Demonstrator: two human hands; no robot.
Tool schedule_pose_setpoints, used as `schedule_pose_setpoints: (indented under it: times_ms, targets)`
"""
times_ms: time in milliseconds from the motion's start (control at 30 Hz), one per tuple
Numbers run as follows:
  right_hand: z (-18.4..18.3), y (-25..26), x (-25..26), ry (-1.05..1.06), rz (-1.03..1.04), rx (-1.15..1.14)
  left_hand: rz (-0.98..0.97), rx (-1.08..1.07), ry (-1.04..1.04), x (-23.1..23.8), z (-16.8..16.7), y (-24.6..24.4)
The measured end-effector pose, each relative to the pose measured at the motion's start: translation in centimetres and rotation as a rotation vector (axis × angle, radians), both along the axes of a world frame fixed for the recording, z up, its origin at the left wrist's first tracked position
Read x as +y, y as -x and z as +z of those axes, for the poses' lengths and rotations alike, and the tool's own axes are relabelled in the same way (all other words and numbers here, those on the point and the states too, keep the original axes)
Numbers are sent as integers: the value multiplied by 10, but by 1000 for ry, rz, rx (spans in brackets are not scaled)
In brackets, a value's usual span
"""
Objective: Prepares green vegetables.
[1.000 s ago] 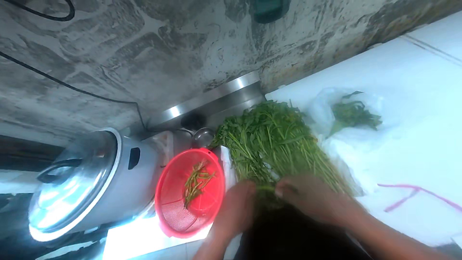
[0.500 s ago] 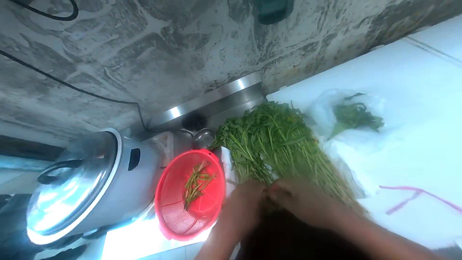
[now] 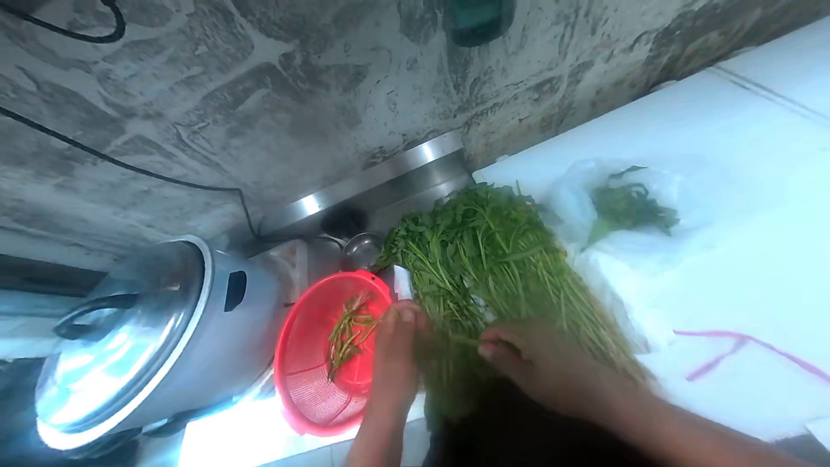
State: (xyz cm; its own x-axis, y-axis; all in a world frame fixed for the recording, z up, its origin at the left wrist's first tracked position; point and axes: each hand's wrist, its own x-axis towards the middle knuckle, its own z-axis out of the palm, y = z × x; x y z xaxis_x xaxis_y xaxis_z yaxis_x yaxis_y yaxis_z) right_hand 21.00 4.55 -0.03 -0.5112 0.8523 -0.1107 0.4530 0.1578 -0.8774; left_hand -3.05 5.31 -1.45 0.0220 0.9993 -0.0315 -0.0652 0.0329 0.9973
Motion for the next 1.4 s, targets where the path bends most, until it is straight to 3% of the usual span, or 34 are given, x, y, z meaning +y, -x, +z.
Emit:
schedule_pose_setpoints:
  times_ms: [67, 167, 367, 567, 633, 700, 767, 800, 933, 1000, 1033, 1133, 1233, 1400]
  targets:
    - [4, -2, 9, 202, 32, -49, -174, 479, -286, -12, 4, -4]
    - [5, 4, 12, 300, 101, -50, -247, 825, -422, -22, -5, -19]
    - [-11, -14, 7, 154, 88, -262, -57, 857, -236, -13, -6, -2]
    - [-8, -21, 10, 144, 236, -285, -480, 1184, -405, -11, -1, -2]
    - [-9, -22, 11, 153, 252, -289, -605, 1187, -329, -11, 2, -3]
    - [-9, -22, 11, 179, 257, -277, -708, 1134, -186, -10, 5, -4]
    - [-10, -22, 8, 168, 248, -218, -678, 975, -116, -13, 3, -4]
    - [-12, -21, 5, 124, 221, -159, -576, 798, -83, -17, -1, -3]
    - [-19, -7, -7, -151, 78, 136, 130, -343, 260, -16, -5, -19]
    - [-17, -5, -6, -82, 68, 164, 284, -501, 213, 1, -3, -5]
    - [-13, -6, -3, 6, 79, 138, 246, -442, 115, 4, -4, 4]
    - [-3, -10, 9, 256, 110, 12, 16, 197, -254, -7, 2, 19]
    - [-1, -2, 15, 342, 130, -20, -128, 686, -508, -20, 4, 9]
    - [4, 14, 20, 331, 254, -80, -276, 974, -623, -26, -12, -2]
